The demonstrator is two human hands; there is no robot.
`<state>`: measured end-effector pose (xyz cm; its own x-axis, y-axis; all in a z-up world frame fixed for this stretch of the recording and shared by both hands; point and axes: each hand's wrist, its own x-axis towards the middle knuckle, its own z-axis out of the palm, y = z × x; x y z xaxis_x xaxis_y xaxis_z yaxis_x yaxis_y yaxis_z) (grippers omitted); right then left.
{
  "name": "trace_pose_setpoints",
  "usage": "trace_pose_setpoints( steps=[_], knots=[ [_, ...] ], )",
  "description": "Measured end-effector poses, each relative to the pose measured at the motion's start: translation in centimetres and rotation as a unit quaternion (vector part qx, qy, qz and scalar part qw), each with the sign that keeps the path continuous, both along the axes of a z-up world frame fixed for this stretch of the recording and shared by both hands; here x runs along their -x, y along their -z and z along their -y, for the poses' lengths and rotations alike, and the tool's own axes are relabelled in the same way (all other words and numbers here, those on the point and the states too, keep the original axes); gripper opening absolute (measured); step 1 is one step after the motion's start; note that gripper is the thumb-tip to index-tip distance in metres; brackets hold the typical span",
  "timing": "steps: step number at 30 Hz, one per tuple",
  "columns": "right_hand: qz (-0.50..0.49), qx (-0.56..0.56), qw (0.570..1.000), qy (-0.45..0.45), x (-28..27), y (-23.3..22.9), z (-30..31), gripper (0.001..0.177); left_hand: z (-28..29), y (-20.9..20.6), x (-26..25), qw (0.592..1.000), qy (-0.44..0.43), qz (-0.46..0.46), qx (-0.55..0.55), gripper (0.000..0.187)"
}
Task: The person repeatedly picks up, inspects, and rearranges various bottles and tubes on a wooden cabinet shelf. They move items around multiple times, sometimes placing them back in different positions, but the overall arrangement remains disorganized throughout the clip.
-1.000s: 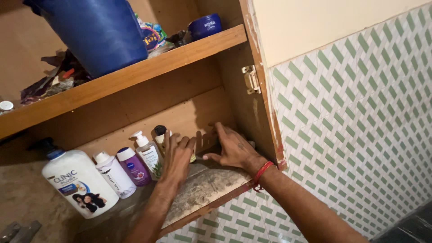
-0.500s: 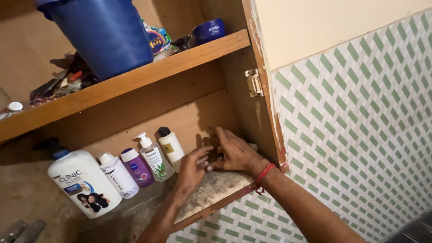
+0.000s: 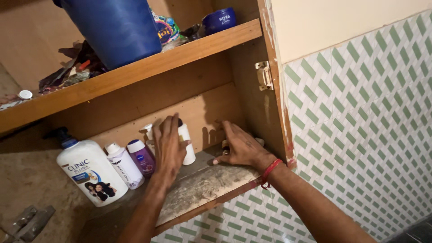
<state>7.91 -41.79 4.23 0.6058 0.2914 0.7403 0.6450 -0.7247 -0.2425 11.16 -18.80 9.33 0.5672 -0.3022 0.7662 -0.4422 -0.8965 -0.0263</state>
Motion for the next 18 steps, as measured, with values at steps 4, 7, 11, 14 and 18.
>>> trace_pose_setpoints(
  steps=[4,7,11,14,18],
  knots=[
    [-0.002,-0.015,1.0,-0.003,0.9,-0.6,-0.1,0.123,1.2,2.1,1.3,0.987,0.131,-0.052,0.082,0.059],
    [0.054,-0.02,0.998,-0.024,1.3,-0.6,-0.1,0.127,2.5,4.3,2.6,0.964,0.237,-0.069,0.102,0.04],
    [0.118,-0.006,0.991,-0.065,0.5,-0.2,0.3,0.113,3.6,4.8,4.8,0.931,0.313,-0.175,0.075,0.036],
    [0.068,0.023,0.996,-0.061,0.5,0.0,0.3,0.101,3.6,4.7,5.6,0.916,0.287,-0.255,0.119,0.034],
    [0.029,0.063,0.996,-0.051,1.9,-0.9,-0.2,0.111,2.6,5.1,4.9,0.862,0.409,-0.22,0.203,0.039]
  ],
)
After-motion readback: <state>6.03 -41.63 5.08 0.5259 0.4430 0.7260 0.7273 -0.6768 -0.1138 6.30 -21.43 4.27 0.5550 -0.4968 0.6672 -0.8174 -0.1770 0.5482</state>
